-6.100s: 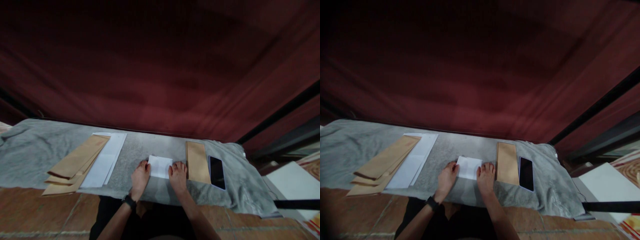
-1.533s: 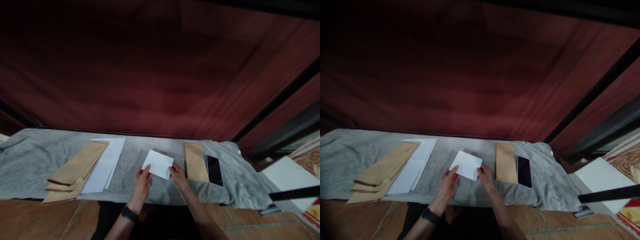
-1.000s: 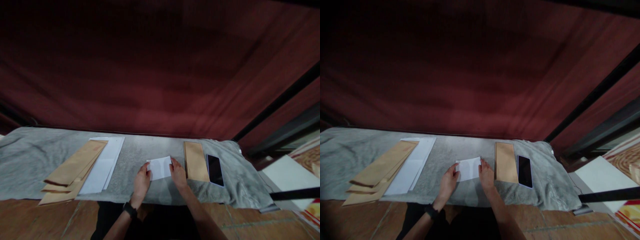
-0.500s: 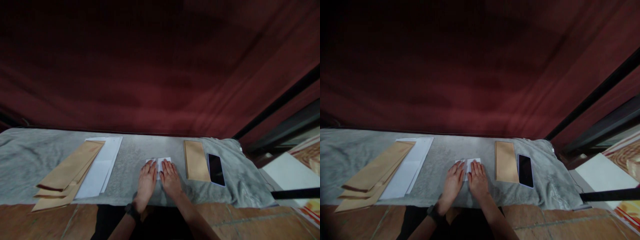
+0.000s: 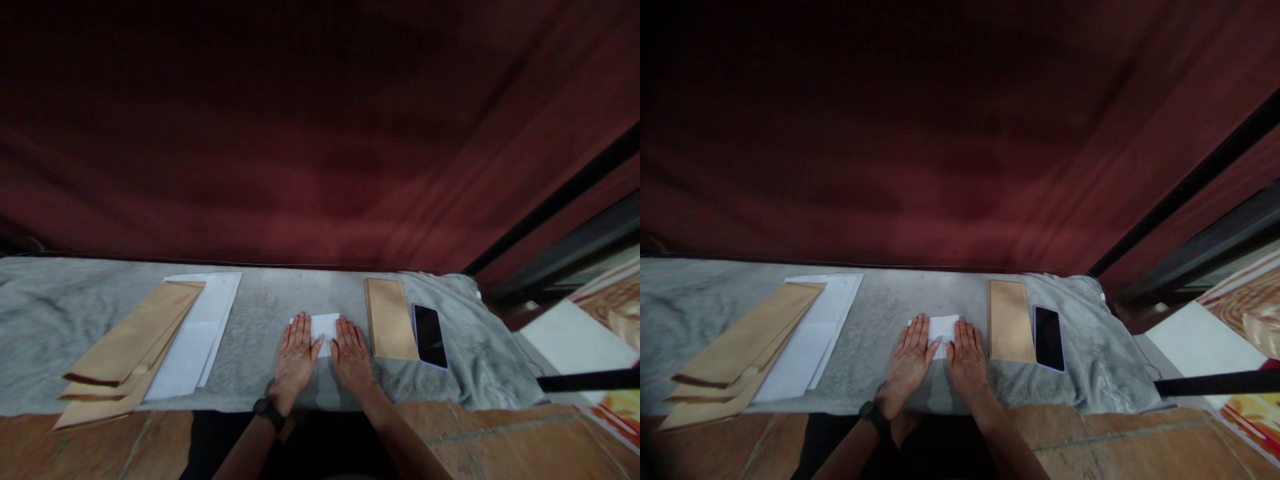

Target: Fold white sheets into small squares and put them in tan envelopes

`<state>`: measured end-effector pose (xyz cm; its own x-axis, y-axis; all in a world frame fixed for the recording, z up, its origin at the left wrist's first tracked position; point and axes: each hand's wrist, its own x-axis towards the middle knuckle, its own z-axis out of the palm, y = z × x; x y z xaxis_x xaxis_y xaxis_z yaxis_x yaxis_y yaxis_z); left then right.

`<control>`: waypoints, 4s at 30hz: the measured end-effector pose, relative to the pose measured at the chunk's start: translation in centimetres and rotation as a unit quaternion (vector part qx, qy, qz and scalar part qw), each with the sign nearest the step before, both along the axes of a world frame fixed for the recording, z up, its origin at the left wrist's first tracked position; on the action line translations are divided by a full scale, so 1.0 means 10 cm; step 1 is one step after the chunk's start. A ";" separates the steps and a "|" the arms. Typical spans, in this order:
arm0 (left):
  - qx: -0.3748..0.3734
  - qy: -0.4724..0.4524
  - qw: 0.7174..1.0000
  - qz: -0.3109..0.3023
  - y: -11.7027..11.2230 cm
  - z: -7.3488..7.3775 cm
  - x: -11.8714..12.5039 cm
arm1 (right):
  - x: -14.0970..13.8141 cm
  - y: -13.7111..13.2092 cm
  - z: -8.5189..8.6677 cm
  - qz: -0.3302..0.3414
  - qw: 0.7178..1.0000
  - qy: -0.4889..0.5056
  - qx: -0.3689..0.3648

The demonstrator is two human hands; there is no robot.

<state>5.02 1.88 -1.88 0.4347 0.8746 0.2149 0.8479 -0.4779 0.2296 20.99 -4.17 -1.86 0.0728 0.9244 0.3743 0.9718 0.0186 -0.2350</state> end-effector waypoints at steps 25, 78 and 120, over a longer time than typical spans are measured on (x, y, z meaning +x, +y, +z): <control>-0.009 -0.004 0.990 -0.142 0.10 0.13 0.28 | 0.06 -0.56 0.10 0.051 0.998 0.042 -0.011; -0.310 -0.434 0.835 0.135 -0.01 0.38 -0.27 | 0.24 0.39 0.32 -0.091 0.962 0.250 -0.069; -0.015 0.008 0.996 -0.090 -0.22 0.13 0.15 | 0.21 -0.25 -0.06 0.071 0.997 -0.043 -0.010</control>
